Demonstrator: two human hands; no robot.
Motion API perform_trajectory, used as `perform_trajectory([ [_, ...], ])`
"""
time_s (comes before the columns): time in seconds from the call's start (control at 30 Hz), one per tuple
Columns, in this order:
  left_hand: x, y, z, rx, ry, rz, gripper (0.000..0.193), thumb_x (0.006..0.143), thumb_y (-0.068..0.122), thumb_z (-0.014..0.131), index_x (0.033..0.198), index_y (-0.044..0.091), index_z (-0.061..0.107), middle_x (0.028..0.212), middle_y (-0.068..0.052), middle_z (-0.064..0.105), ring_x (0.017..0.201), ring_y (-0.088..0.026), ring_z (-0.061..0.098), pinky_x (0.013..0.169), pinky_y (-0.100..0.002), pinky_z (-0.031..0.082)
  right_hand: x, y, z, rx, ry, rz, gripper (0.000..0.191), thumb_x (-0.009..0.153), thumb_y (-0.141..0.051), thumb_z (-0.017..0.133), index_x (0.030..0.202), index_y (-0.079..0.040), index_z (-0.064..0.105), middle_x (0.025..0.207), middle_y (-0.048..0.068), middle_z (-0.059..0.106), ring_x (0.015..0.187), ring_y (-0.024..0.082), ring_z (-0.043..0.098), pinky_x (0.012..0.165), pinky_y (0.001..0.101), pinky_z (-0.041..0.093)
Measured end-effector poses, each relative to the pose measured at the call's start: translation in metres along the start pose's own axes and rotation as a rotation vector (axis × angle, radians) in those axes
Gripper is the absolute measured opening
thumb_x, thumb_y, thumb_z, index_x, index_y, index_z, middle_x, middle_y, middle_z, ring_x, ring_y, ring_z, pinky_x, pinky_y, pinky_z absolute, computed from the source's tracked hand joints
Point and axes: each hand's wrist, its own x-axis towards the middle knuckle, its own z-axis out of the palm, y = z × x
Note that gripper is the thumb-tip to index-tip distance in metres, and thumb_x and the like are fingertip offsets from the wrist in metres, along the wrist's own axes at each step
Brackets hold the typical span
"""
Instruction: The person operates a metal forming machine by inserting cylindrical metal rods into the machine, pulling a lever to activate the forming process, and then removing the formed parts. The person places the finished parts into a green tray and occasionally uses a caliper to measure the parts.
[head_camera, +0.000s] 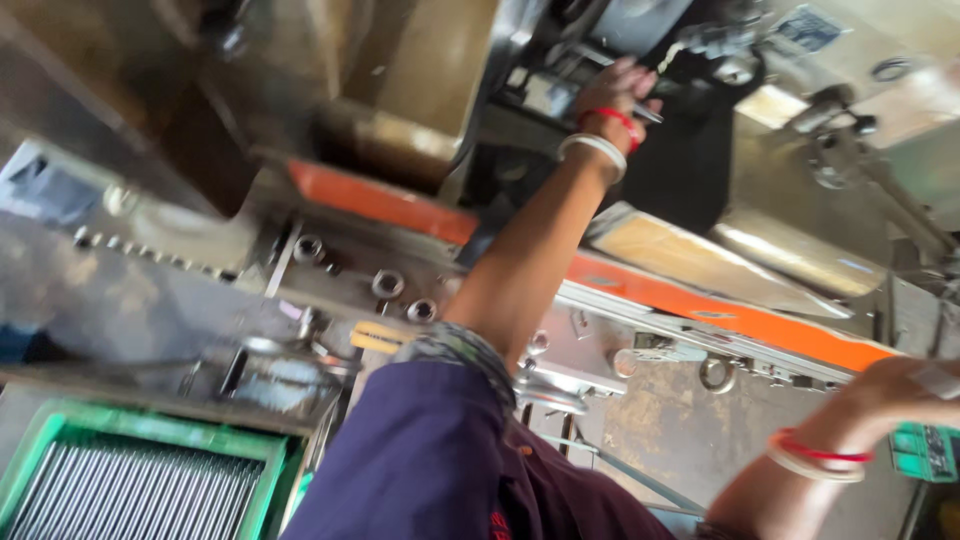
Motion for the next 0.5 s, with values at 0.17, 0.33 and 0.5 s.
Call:
perform_trajectory([
  [0.17,-0.107,0.069,0.023,0.903,-0.324,0.048,0.036,0.090,0.025,0.067,0.125,0.014,0.070,0.105,0.002,0.074,0.085,-0.013,0.070,0.070,-0.037,0.048,-0.078,-0.258,0.033,0.850,-1.202,0.133,0.039,0.089,-0.028,0.066,0.121,-0.007,0.059,0.102,0.018,0.074,0.094,0.034,0.072,0.083,0.0461,0.055],
  [0.33,-0.236,0.182,0.020,1.336,-0.465,0.703,0.045,0.090,0.039,0.072,0.124,0.011,0.064,0.100,-0.004,0.077,0.086,-0.018,0.075,0.073,-0.035,0.056,-0.154,-0.440,0.102,0.862,-1.799,0.019,0.048,0.085,-0.026,0.068,0.127,-0.007,0.055,0.100,0.019,0.074,0.093,0.036,0.072,0.081,0.0470,0.055],
  [0.5,-0.334,0.293,-0.079,1.576,0.008,0.986,0.047,0.096,0.047,0.071,0.124,0.011,0.058,0.097,-0.009,0.079,0.089,-0.022,0.079,0.077,-0.034,0.061,-0.200,-0.530,0.151,0.853,-1.669,0.086,0.068,0.079,-0.021,0.072,0.140,-0.005,0.047,0.092,0.020,0.070,0.085,0.038,0.070,0.075,0.0475,0.054],
])
